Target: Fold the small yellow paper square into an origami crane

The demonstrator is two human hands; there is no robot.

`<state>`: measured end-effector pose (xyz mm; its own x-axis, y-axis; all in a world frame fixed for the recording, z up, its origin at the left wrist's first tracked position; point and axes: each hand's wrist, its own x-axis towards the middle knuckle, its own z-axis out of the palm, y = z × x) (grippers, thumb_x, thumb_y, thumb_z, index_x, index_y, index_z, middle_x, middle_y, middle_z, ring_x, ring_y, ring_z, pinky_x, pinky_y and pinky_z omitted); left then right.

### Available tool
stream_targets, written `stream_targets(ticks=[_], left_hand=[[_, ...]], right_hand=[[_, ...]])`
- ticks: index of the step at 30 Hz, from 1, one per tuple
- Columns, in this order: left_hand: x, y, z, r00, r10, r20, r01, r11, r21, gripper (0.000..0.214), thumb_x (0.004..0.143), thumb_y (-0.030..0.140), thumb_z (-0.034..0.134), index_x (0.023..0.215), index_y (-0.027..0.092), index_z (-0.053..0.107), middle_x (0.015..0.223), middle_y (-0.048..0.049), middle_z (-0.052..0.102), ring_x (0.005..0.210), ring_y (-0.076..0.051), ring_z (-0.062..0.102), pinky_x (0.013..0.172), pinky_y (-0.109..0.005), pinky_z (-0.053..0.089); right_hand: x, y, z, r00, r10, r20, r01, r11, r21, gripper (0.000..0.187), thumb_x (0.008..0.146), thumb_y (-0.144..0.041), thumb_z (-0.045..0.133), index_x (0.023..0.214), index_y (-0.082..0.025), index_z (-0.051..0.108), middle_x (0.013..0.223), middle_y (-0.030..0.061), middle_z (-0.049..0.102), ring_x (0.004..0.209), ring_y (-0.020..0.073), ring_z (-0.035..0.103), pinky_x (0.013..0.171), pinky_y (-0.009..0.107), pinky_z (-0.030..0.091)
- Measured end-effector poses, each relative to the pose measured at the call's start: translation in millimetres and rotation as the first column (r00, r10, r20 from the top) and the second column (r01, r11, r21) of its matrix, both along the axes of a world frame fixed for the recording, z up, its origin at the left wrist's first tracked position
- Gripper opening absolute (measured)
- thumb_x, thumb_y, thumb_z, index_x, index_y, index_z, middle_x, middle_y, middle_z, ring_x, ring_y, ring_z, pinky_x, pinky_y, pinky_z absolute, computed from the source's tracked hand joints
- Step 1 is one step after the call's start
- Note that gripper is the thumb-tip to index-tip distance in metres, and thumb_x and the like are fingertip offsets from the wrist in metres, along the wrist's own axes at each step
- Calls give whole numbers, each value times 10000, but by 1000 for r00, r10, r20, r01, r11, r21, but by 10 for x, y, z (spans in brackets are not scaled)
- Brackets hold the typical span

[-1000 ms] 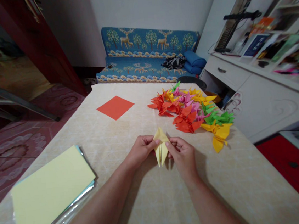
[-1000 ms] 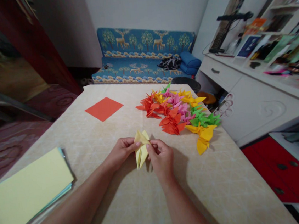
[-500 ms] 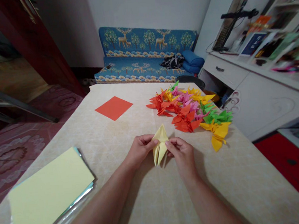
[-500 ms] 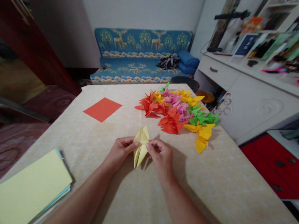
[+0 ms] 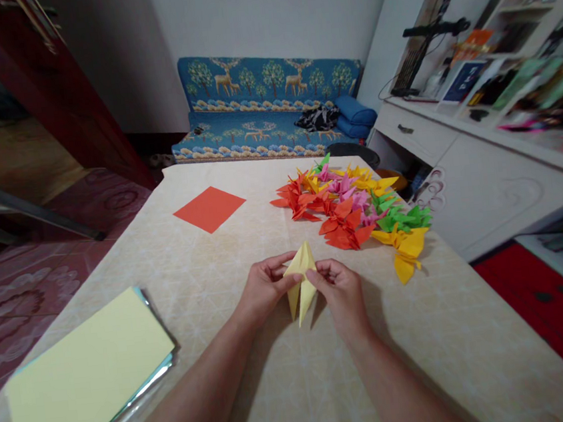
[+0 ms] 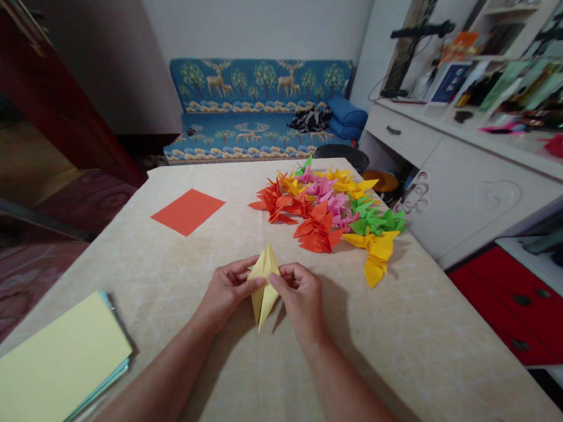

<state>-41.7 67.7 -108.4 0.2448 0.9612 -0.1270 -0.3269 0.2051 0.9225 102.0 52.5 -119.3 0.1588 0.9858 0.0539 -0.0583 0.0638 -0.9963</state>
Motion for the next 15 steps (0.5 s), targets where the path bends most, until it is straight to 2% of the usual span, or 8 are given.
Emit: stream_targets(ticks=[3,7,10,15], left_hand=[[-5,-7,8,999,-28,-19,28,999,-20,373,603,251,792,934,100,707,802,-99,730,646,-163,650,642,-251,490],[-19,-4,12,999,-11,-52,11,1000,-6,250,678,306,741,820,101,724,731,-84,720,616,-140,628,610,-230,467],[-15,7,12,998,54,-45,-53,998,15,241,694,312,728,839,119,727,761,-74,721,627,-127,616,618,-224,458],[10,20,-5,986,165,10,-166,984,64,312,614,248,786,903,154,720,822,-61,725,685,-136,630,676,-239,474]], right_hand=[[10,-7,-13,1000,19,-11,-18,1000,5,175,706,-300,676,657,-151,600,597,-19,557,546,102,479,513,211,364],[16,-11,-27,998,37,-55,-39,999,-28,168,723,-312,652,691,-150,623,622,-5,581,571,119,496,538,229,383],[15,-12,-27,1000,28,-12,-29,999,-17,163,735,-310,637,705,-150,631,641,0,587,594,129,508,559,237,396],[-2,-6,-21,999,-12,48,11,999,33,138,746,-287,630,795,-159,614,700,13,616,633,143,552,582,242,422]])
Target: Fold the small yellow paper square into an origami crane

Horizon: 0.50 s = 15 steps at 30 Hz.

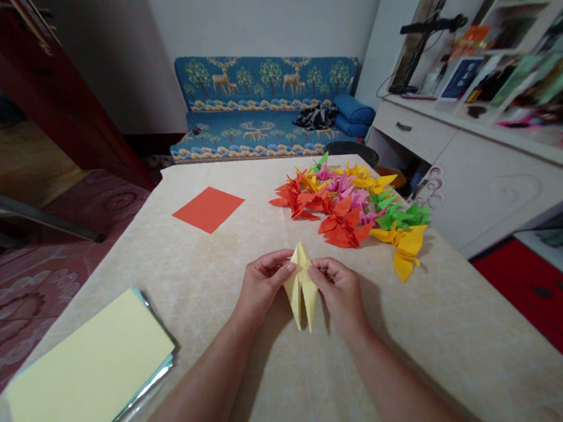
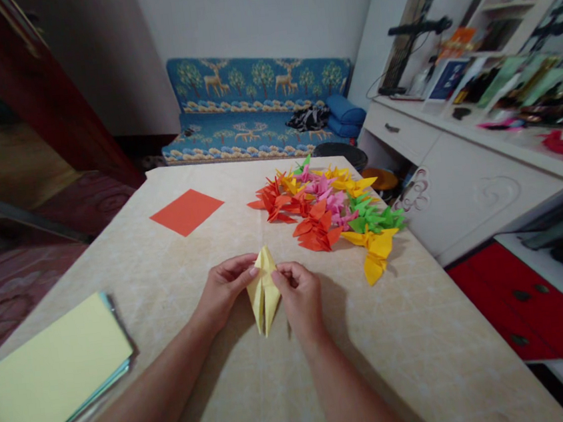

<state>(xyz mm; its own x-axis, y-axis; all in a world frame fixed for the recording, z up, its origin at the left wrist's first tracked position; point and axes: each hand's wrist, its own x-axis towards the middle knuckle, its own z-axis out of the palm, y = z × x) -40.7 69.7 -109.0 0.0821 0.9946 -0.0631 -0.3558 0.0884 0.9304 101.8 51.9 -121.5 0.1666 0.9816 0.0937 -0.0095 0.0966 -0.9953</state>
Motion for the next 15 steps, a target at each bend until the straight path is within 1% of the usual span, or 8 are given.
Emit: stream_targets(ticks=[2,4,8,11,15], left_hand=[[-1,-1,-11,1000,13,-20,-12,1000,12,296,613,237,787,889,154,719,824,-57,721,689,-135,632,675,-238,479],[-6,-5,-19,999,14,-33,-13,1000,17,290,617,235,785,889,159,716,813,-51,718,677,-134,632,659,-237,482],[-10,-7,-15,999,18,-41,-18,1000,12,244,606,247,790,824,158,723,767,-44,711,632,-128,618,623,-231,476],[-9,-9,9,997,30,-77,-28,999,27,199,610,260,786,765,147,734,757,-52,706,638,-130,602,623,-230,461],[-15,-24,56,987,18,-157,-4,996,94,155,690,284,725,731,136,745,813,-70,701,723,-146,596,673,-233,446]], right_hand=[[-8,2,2,1000,-16,-7,16,1000,8,164,734,-269,645,853,-176,583,694,1,615,613,140,561,571,238,427],[-15,1,7,1000,-25,-9,25,1000,9,182,724,-257,654,863,-188,559,679,-10,608,591,135,561,556,233,426],[-23,-1,22,1000,-26,-3,27,999,29,128,727,-248,644,800,-184,560,700,-4,601,621,136,564,571,232,430],[-27,1,25,1000,-19,-4,19,999,31,117,730,-254,642,773,-178,565,687,-12,581,618,127,540,566,225,416],[-26,-2,18,1000,-10,8,10,1000,18,127,742,-288,633,743,-171,583,662,-18,559,601,120,502,553,222,392]])
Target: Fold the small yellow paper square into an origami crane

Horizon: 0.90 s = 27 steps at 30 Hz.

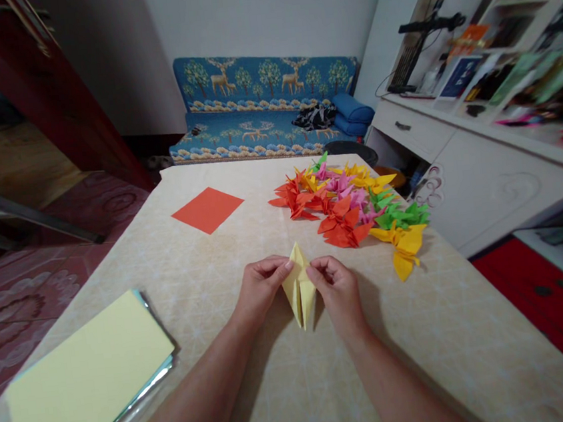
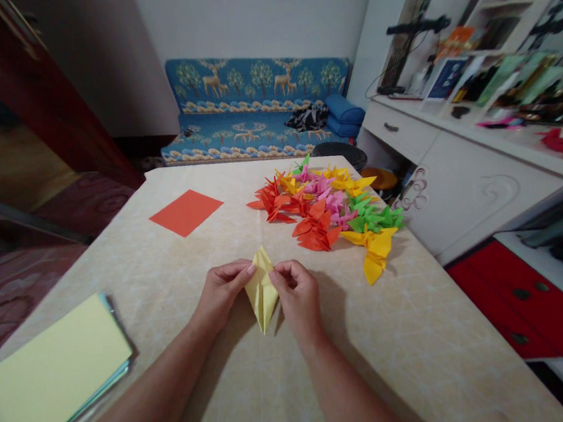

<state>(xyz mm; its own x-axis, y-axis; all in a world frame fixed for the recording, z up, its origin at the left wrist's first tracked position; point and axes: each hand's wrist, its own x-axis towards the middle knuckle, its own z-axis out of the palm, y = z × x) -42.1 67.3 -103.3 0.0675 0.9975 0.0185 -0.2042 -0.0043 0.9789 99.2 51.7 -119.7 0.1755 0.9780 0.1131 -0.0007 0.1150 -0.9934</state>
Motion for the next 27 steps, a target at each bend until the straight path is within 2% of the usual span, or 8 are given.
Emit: stream_targets(ticks=[3,6,13,19,23,27], left_hand=[[-5,-9,16,1000,-2,-17,2,1000,26,167,727,297,688,728,140,747,832,-70,696,746,-150,596,688,-235,441],[0,-5,-5,1000,22,-11,-21,999,29,148,692,288,717,700,143,745,809,-70,696,737,-154,598,687,-240,441],[28,10,-92,997,81,3,-80,993,-87,166,632,287,766,691,137,725,659,-42,684,582,-118,563,580,-228,424],[30,-5,-48,998,-38,-40,36,999,-38,201,653,313,749,716,123,729,683,-53,680,602,-126,563,585,-231,422],[43,-25,-25,992,-100,-81,101,995,11,207,663,328,738,697,124,728,704,-54,671,624,-131,561,585,-227,409],[67,-44,-9,990,-123,-63,121,992,-28,212,673,332,731,717,125,725,685,-49,665,612,-125,547,585,-225,397]], right_hand=[[9,-5,1,1000,4,1,-4,1000,1,143,744,-310,627,729,-169,604,670,-10,572,627,131,508,576,230,396],[16,-10,12,1000,10,-5,-10,1000,-6,158,741,-320,626,706,-166,615,658,-4,582,628,139,509,583,237,396],[11,-7,15,1000,2,-5,-2,1000,-13,173,729,-304,638,641,-161,599,626,-8,567,600,129,497,568,236,389],[8,-7,41,998,51,-28,-52,998,-34,188,723,-344,651,792,-170,633,714,9,621,627,141,540,574,238,415],[-1,-15,62,998,54,-16,-55,998,-30,194,748,-364,628,785,-174,619,695,8,608,602,134,519,545,224,394],[-4,-20,59,1000,27,3,-27,1000,-7,176,759,-348,616,750,-172,605,662,-4,576,590,125,490,535,218,377]])
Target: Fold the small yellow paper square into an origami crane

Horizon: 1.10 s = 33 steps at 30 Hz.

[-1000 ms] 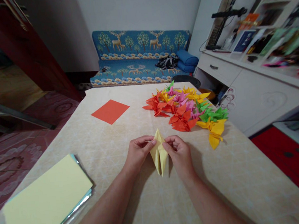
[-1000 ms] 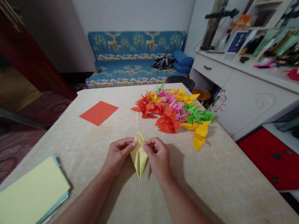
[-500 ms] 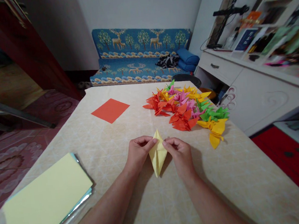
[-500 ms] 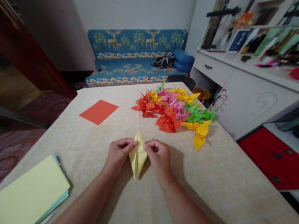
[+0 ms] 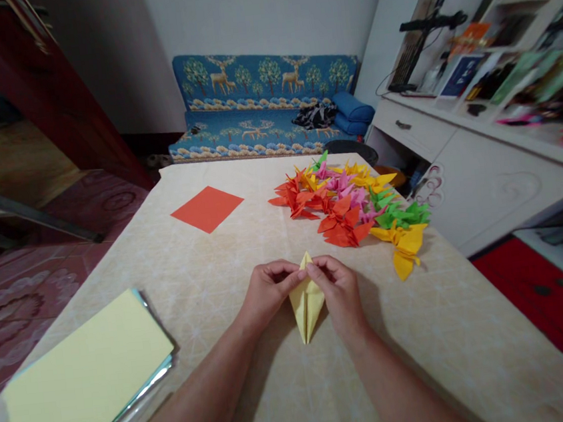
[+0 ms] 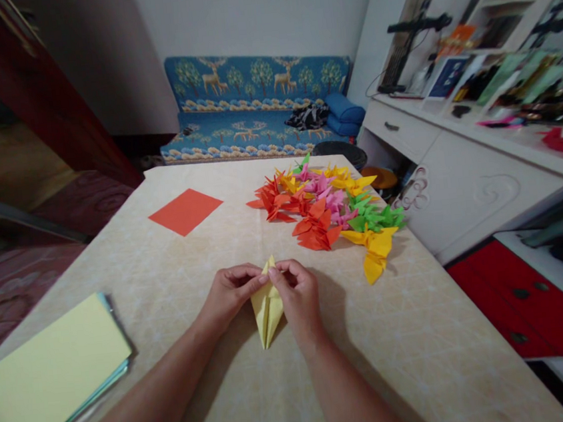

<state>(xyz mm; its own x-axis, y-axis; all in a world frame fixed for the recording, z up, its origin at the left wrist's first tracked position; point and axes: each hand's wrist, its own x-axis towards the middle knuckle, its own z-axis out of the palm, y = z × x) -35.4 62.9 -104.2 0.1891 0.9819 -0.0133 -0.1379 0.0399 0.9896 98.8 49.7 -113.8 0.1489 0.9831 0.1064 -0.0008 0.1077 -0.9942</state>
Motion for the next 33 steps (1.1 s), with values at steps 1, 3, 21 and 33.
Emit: stream_targets(ticks=[1,3,21,33], left_hand=[[6,-4,6,1000,9,18,-8,1000,-18,214,680,338,724,721,127,725,670,-44,662,602,-122,541,583,-224,394],[15,-11,20,998,32,52,-30,999,-41,218,696,349,710,714,132,721,634,-32,649,579,-113,524,576,-220,386],[10,4,58,994,55,97,-48,996,-79,205,655,328,741,675,125,718,611,-23,632,557,-102,503,561,-217,376],[63,-30,-38,987,154,52,-156,987,35,141,715,269,688,667,137,673,669,-11,595,632,-105,503,600,-207,384]], right_hand=[[0,-2,-3,1000,-7,3,6,1000,5,172,762,-343,614,747,-172,604,654,-8,566,588,123,483,535,217,375],[-1,-6,-10,1000,-12,-1,12,1000,4,171,765,-343,611,749,-174,605,641,-14,551,579,120,473,530,217,372],[-14,-14,0,996,-38,75,28,991,128,122,772,-289,612,718,-181,633,716,10,574,661,139,511,586,238,397],[-47,-17,3,1000,-3,24,1,995,99,119,767,-280,621,711,-178,644,728,12,585,679,144,516,610,245,401]])
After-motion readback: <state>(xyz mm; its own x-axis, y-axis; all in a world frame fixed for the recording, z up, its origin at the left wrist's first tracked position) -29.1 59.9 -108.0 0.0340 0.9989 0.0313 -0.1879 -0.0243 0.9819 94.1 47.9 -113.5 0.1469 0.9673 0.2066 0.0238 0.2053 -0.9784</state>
